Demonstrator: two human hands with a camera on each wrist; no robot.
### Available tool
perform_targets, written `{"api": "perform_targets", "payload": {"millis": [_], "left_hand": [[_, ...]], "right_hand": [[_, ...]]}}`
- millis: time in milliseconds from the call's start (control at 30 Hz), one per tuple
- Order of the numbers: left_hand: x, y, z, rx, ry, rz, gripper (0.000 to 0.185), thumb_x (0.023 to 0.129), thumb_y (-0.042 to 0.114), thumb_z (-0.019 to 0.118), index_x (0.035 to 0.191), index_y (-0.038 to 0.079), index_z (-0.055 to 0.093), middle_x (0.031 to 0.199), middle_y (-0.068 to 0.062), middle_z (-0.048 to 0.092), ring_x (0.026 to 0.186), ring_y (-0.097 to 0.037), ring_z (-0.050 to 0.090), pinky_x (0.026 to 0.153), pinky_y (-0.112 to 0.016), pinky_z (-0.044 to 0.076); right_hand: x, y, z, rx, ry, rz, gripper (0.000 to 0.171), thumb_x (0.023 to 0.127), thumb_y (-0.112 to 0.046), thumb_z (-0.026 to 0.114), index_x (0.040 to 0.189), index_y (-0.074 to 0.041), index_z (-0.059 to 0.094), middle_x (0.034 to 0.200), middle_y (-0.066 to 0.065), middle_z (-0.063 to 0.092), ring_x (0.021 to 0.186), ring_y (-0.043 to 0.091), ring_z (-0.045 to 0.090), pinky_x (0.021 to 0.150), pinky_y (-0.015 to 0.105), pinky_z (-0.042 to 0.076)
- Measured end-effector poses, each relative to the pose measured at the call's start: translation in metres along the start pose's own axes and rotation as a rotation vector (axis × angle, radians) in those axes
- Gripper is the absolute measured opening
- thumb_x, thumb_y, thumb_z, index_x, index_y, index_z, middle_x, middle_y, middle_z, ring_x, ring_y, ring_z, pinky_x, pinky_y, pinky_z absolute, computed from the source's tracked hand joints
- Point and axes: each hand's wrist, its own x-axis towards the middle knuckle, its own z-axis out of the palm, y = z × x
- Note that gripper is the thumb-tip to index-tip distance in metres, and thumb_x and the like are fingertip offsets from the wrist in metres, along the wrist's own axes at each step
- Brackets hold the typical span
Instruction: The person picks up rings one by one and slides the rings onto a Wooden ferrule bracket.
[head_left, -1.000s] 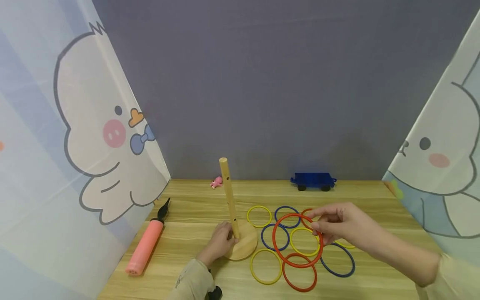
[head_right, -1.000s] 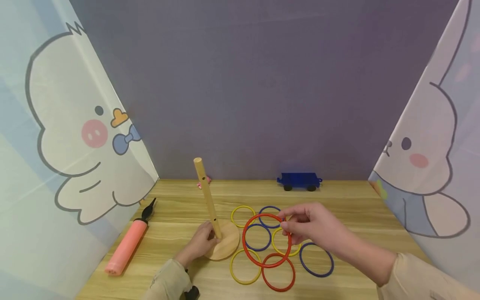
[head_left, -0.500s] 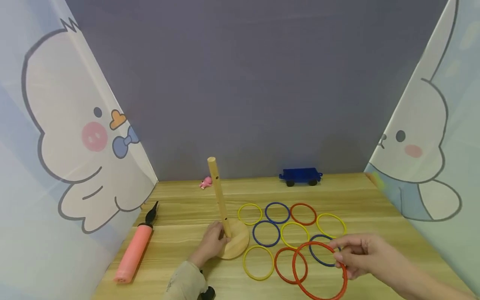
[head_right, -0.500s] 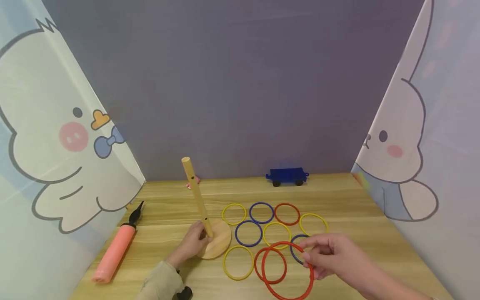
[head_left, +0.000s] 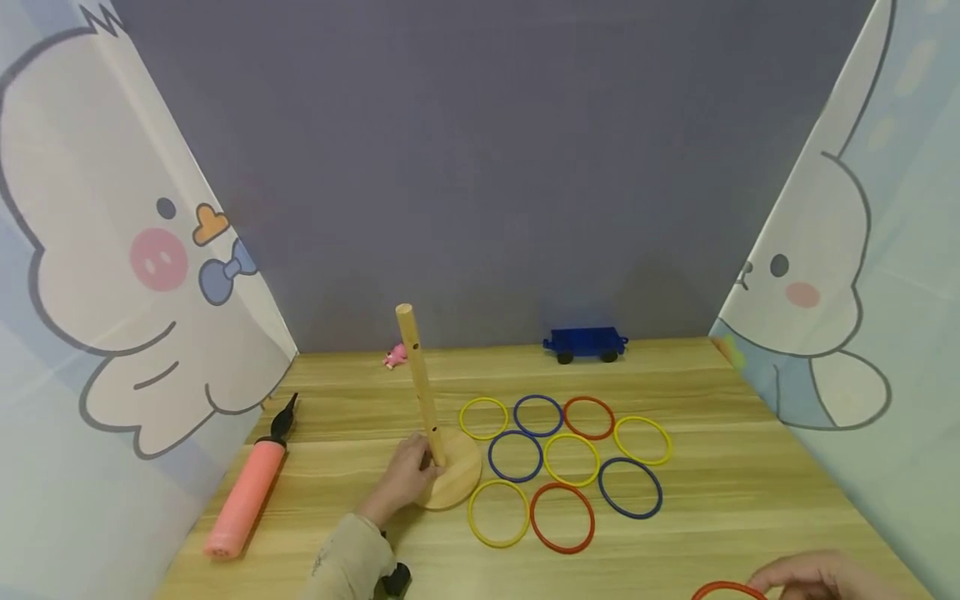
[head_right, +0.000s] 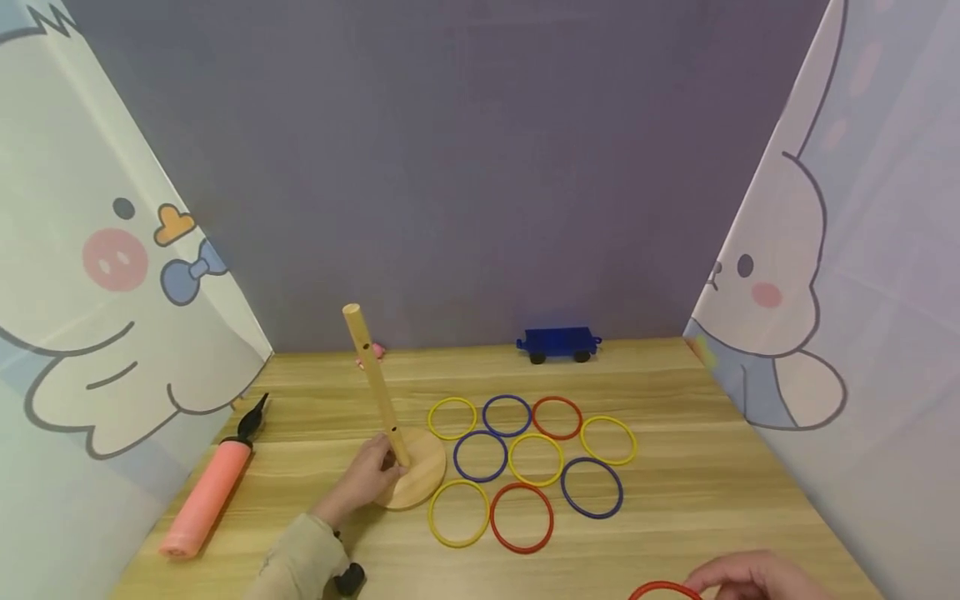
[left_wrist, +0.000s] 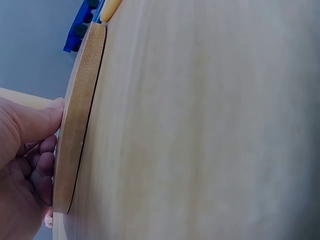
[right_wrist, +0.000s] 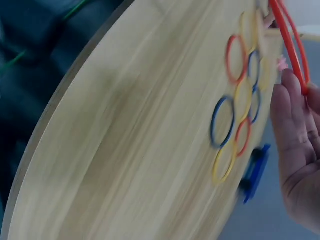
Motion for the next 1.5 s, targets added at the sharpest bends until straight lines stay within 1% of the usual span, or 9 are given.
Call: {"api": "perform_targets", "payload": {"millis": [67,167,267,333,467,567,767,1100,1500], "left_hand": [[-0.001,-0.001,-0.003,0.001,0.012,0.0,0.016,0.083,0.006,0.076,0.087,0.009,0.061,0.082,0.001,0.047,0.077,-0.016,0.039,0.066,-0.028,0.036],[-0.001,-0.001,-0.006,0.012,0.015,-0.002,0.016,0.083,0.006,0.076,0.088,0.009,0.061,0.081,0.002,0.046,0.077,-0.016,0.038,0.065,-0.028,0.035],[-0.001,0.001,-0.008,0.023,0.007,-0.015,0.015,0.083,0.007,0.075,0.089,0.01,0.062,0.081,0.003,0.046,0.077,-0.016,0.038,0.066,-0.028,0.035],[-0.001,0.003,-0.008,0.027,0.003,-0.007,0.015,0.084,0.007,0.075,0.09,0.01,0.062,0.082,0.002,0.047,0.077,-0.016,0.039,0.066,-0.029,0.036],[-0.001,0.007,-0.006,0.021,-0.014,-0.003,0.014,0.084,0.008,0.075,0.09,0.009,0.063,0.084,0.001,0.048,0.079,-0.017,0.04,0.067,-0.03,0.036],[-0.001,0.008,-0.004,0.023,-0.013,0.003,0.014,0.084,0.008,0.075,0.09,0.009,0.063,0.084,0.0,0.048,0.08,-0.017,0.04,0.068,-0.03,0.036],[0.0,0.006,-0.001,0.027,-0.012,0.01,0.014,0.084,0.008,0.075,0.091,0.008,0.063,0.085,0.001,0.049,0.081,-0.017,0.042,0.068,-0.031,0.038],[-0.002,0.004,0.0,0.018,-0.005,0.002,0.014,0.085,0.009,0.075,0.089,0.009,0.062,0.084,0.002,0.048,0.079,-0.016,0.041,0.067,-0.03,0.036],[-0.002,0.005,0.001,0.021,0.002,-0.001,0.015,0.085,0.01,0.075,0.091,0.01,0.062,0.084,0.002,0.048,0.079,-0.015,0.039,0.067,-0.029,0.036]], "right_hand": [[-0.002,-0.006,-0.006,-0.058,0.025,-0.005,0.054,0.096,0.019,0.033,0.132,-0.01,0.061,0.096,0.011,0.072,0.062,0.026,0.061,0.052,0.035,0.052],[0.004,-0.023,-0.01,-0.125,0.1,0.031,0.05,0.099,0.014,0.034,0.129,-0.014,0.064,0.092,0.005,0.07,0.058,0.03,0.051,0.046,0.037,0.045],[0.019,-0.045,-0.012,-0.199,0.209,0.091,0.045,0.101,0.006,0.04,0.124,-0.022,0.068,0.091,0.0,0.07,0.059,0.018,0.054,0.052,0.033,0.05],[0.034,-0.058,-0.012,-0.277,0.267,0.103,0.042,0.101,0.003,0.043,0.121,-0.024,0.069,0.092,0.001,0.07,0.07,0.012,0.062,0.064,0.034,0.056],[0.066,-0.079,-0.01,-0.407,0.367,0.103,0.031,0.101,-0.003,0.049,0.12,-0.019,0.068,0.093,0.005,0.071,0.072,0.015,0.065,0.066,0.039,0.057],[0.09,-0.092,-0.003,-0.42,0.429,0.125,0.026,0.101,-0.009,0.053,0.123,-0.007,0.065,0.093,0.007,0.071,0.074,0.02,0.066,0.069,0.04,0.057],[0.134,-0.109,0.018,-0.386,0.467,0.091,0.039,0.1,-0.014,0.057,0.129,0.012,0.054,0.093,0.007,0.07,0.075,0.021,0.067,0.072,0.04,0.057],[0.191,-0.138,0.039,-0.355,0.535,0.015,0.044,0.095,-0.019,0.065,0.127,0.009,0.056,0.089,0.009,0.069,0.074,0.021,0.067,0.073,0.039,0.057],[0.249,-0.15,0.056,-0.261,0.577,-0.128,0.039,0.095,-0.016,0.065,0.124,0.008,0.058,0.088,0.008,0.071,0.071,0.016,0.068,0.071,0.034,0.057]]}}
